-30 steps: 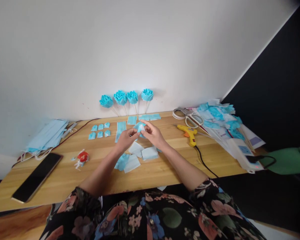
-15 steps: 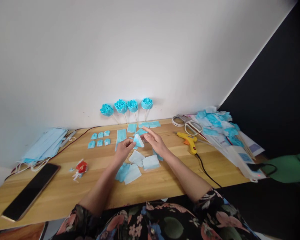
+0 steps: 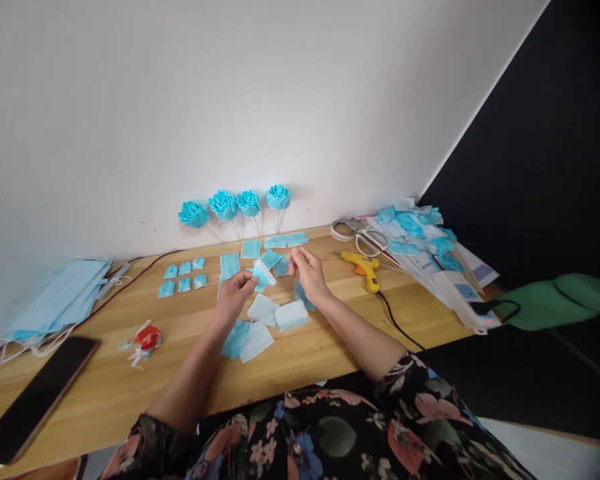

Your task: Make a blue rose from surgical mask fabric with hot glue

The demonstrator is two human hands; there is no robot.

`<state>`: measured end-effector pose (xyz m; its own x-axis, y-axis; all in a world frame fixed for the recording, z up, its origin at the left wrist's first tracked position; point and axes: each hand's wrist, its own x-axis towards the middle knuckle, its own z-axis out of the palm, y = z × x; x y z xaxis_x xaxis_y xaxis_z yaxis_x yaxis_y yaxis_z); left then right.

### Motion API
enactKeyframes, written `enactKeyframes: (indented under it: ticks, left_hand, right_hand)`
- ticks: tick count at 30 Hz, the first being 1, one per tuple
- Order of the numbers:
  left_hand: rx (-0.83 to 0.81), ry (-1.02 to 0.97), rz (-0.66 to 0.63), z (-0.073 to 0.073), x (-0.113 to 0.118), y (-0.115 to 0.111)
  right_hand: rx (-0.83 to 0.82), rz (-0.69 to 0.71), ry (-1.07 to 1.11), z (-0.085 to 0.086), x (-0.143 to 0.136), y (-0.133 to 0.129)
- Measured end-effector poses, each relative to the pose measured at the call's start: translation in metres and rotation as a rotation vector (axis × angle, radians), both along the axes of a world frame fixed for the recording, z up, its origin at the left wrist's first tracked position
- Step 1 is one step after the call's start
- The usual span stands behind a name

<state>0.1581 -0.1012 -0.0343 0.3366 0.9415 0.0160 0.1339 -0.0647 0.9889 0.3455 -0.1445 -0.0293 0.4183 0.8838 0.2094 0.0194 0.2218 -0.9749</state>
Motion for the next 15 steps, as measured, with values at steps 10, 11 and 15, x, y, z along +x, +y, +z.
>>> enactKeyframes:
  ticks: [10,11,15]
  left_hand:
    - [-0.030,-0.018,-0.008,0.0011,0.0023,-0.0009]
    - [-0.029,-0.020,-0.009,0.0001,0.0024,-0.0007]
    - [-0.024,-0.028,-0.023,-0.0042,0.0030,0.0002]
  right_hand:
    - [0.047,0.081,-0.091,-0.0016,-0.0006,-0.0004]
    - [0.050,0.117,-0.091,-0.0023,-0.0010,0.0003]
    - [0.031,0.258,-0.116,-0.0058,-0.0031,0.0015]
